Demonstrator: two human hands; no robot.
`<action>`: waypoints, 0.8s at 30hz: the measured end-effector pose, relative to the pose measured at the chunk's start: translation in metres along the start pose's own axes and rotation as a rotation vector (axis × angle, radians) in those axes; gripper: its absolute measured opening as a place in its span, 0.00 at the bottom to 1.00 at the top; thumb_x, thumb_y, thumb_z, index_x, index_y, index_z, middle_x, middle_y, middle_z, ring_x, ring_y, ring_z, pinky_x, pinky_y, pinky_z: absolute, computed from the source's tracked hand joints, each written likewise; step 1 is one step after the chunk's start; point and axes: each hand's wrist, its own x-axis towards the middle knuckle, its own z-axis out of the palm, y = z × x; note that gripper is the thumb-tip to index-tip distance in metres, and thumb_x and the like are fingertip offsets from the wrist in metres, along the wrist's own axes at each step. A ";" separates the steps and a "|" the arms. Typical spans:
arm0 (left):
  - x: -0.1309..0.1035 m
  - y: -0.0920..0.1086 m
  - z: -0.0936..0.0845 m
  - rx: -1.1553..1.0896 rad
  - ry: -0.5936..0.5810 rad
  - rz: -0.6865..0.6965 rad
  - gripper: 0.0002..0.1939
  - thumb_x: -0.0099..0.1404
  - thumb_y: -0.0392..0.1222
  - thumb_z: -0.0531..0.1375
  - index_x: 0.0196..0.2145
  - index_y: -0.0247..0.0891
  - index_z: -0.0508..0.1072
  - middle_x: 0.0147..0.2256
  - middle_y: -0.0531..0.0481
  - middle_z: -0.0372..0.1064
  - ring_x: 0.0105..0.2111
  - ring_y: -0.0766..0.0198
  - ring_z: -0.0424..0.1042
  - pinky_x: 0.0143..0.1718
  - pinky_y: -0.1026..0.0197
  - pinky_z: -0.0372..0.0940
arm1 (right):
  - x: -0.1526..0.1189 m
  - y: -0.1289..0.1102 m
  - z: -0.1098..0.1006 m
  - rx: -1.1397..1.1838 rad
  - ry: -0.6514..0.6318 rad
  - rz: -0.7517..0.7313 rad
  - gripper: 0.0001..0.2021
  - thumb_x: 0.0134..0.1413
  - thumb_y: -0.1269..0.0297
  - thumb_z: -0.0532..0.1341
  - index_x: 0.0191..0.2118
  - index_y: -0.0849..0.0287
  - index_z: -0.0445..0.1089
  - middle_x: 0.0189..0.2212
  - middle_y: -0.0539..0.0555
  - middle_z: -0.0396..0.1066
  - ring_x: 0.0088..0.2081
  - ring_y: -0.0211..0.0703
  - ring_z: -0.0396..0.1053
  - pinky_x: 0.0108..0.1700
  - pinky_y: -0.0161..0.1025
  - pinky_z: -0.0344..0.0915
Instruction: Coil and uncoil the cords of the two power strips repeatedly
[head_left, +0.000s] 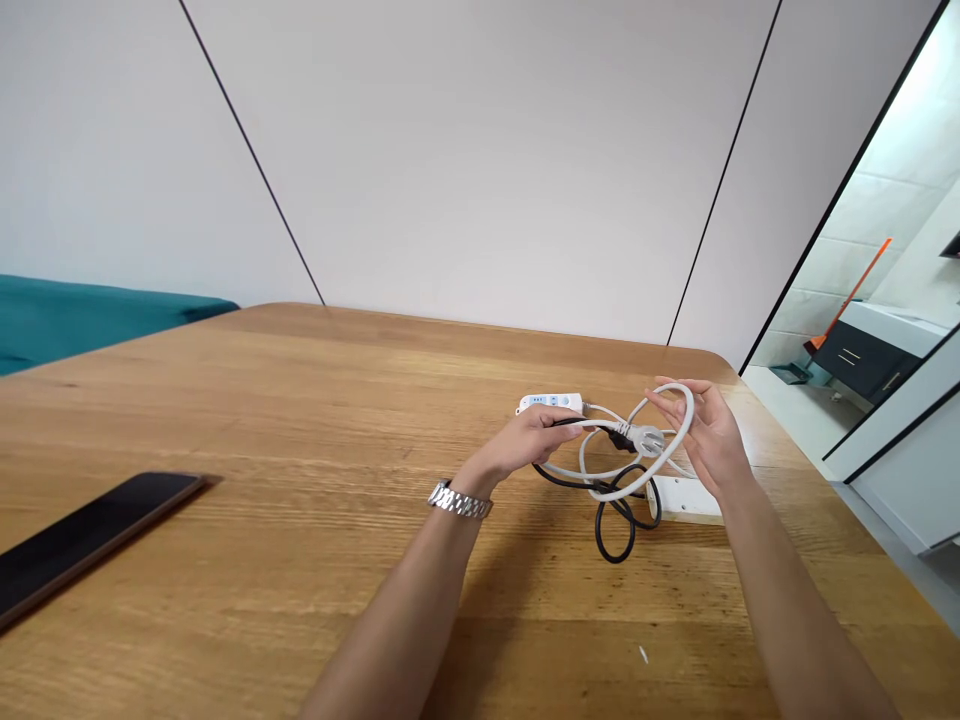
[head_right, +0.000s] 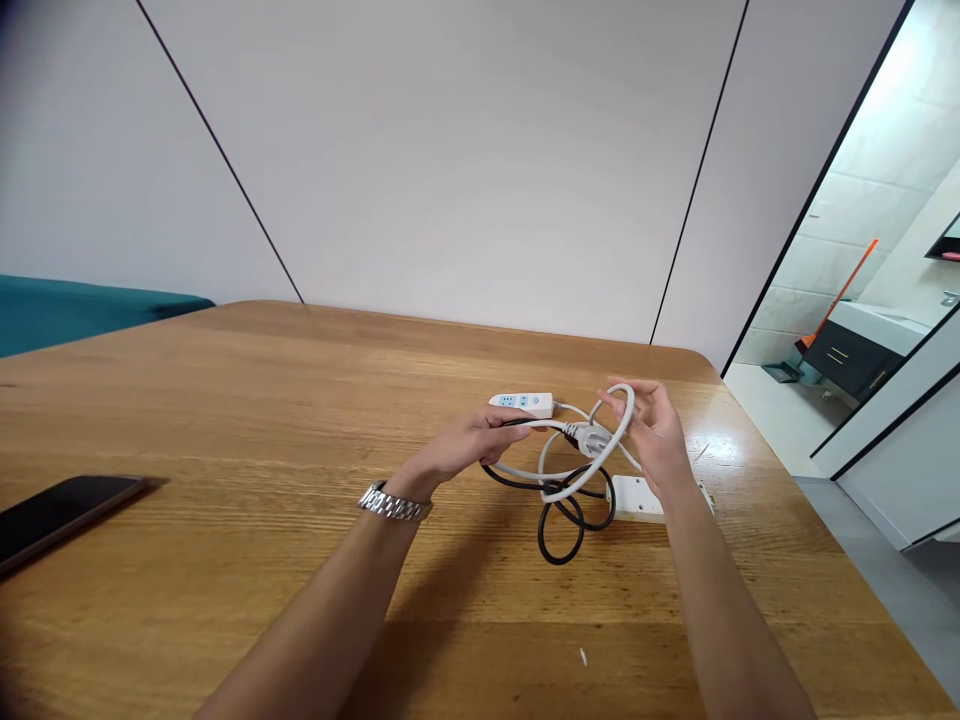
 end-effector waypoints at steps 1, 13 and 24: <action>0.000 0.001 0.002 0.049 0.001 0.023 0.20 0.59 0.53 0.59 0.39 0.34 0.78 0.18 0.59 0.45 0.18 0.72 0.41 0.18 0.67 0.42 | -0.002 -0.001 0.002 -0.035 -0.016 -0.012 0.21 0.45 0.49 0.67 0.40 0.53 0.62 0.51 0.57 0.69 0.47 0.50 0.73 0.49 0.49 0.70; 0.011 0.006 0.063 -0.047 -0.253 0.230 0.14 0.55 0.46 0.62 0.20 0.34 0.70 0.20 0.53 0.60 0.23 0.68 0.56 0.25 0.66 0.56 | -0.021 -0.009 0.024 -0.926 -0.264 0.035 0.14 0.52 0.59 0.61 0.46 0.53 0.70 0.47 0.56 0.70 0.47 0.50 0.70 0.48 0.46 0.65; 0.008 0.008 0.064 -0.226 -0.236 0.208 0.15 0.56 0.47 0.55 0.34 0.33 0.75 0.26 0.50 0.64 0.24 0.67 0.59 0.26 0.64 0.55 | -0.021 -0.027 0.018 -1.303 -0.434 0.091 0.20 0.61 0.54 0.53 0.21 0.56 0.67 0.18 0.51 0.66 0.20 0.38 0.62 0.21 0.33 0.47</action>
